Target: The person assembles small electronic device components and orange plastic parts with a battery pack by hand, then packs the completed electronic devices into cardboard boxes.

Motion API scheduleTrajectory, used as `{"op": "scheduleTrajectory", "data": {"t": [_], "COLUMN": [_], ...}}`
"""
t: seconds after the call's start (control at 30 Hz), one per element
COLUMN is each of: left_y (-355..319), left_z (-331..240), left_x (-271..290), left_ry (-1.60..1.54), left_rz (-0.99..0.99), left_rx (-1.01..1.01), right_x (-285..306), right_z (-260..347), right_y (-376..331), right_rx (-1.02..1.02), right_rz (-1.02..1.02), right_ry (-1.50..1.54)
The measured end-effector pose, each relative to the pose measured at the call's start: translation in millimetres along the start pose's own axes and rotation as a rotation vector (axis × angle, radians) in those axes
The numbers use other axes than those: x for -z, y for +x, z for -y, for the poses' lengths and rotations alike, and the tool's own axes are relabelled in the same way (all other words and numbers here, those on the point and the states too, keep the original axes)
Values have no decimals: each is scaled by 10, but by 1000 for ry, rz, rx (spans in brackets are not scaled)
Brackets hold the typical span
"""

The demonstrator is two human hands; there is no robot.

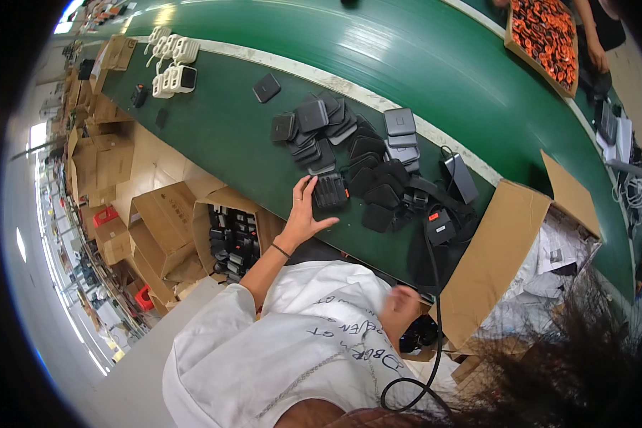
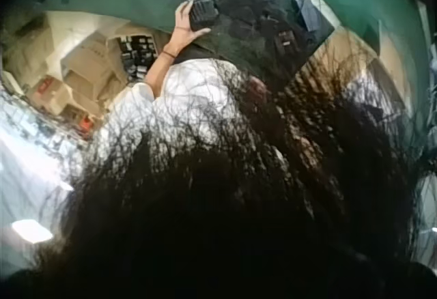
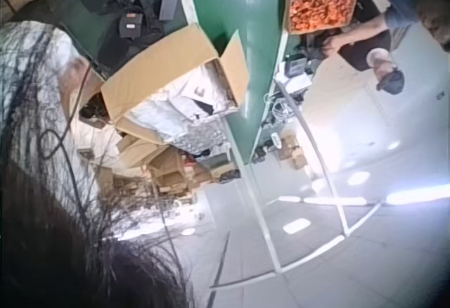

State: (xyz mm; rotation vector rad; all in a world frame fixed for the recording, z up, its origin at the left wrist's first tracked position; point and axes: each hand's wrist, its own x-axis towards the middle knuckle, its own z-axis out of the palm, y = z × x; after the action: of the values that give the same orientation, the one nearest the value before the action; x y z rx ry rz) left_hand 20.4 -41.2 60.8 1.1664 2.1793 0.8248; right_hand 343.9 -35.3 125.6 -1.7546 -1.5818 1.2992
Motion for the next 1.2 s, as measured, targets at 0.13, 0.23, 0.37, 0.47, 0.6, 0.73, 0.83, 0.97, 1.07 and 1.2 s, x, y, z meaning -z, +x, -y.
{"op": "scheduleTrajectory", "data": {"t": [0.13,0.23,0.37,0.47,0.6,0.73,0.83,0.97,1.07,1.2], "left_y": [146,344,346,392,319,424,446,419,387,380], "left_z": [244,355,796,1049,1222,1058,1107,1044,976,1020], "left_x": [-25,-23,-48,7,-81,48,118,188,106,20], "left_ry": [120,92,49,-277,-1047,-1129,-1150,-1267,-1314,-1274], "left_rz": [73,121,143,169,211,214,231,576,610,485], "left_rx": [-102,-264,-468,-531,-284,-167,-24,22,112,-32], "right_x": [-794,-1029,-1363,-1359,-1331,-1349,-1382,-1411,-1368,-1497], "right_z": [-58,-160,-506,-646,-724,-773,-677,-623,-584,-444], "right_y": [626,1134,1207,1188,1050,937,974,1065,1008,994], "right_rx": [396,579,706,753,770,797,840,846,814,652], "right_rz": [212,118,50,-21,-129,-285,-360,-295,-314,-63], "right_ry": [-177,-390,-584,-617,-652,-699,-610,-477,-314,163]}}
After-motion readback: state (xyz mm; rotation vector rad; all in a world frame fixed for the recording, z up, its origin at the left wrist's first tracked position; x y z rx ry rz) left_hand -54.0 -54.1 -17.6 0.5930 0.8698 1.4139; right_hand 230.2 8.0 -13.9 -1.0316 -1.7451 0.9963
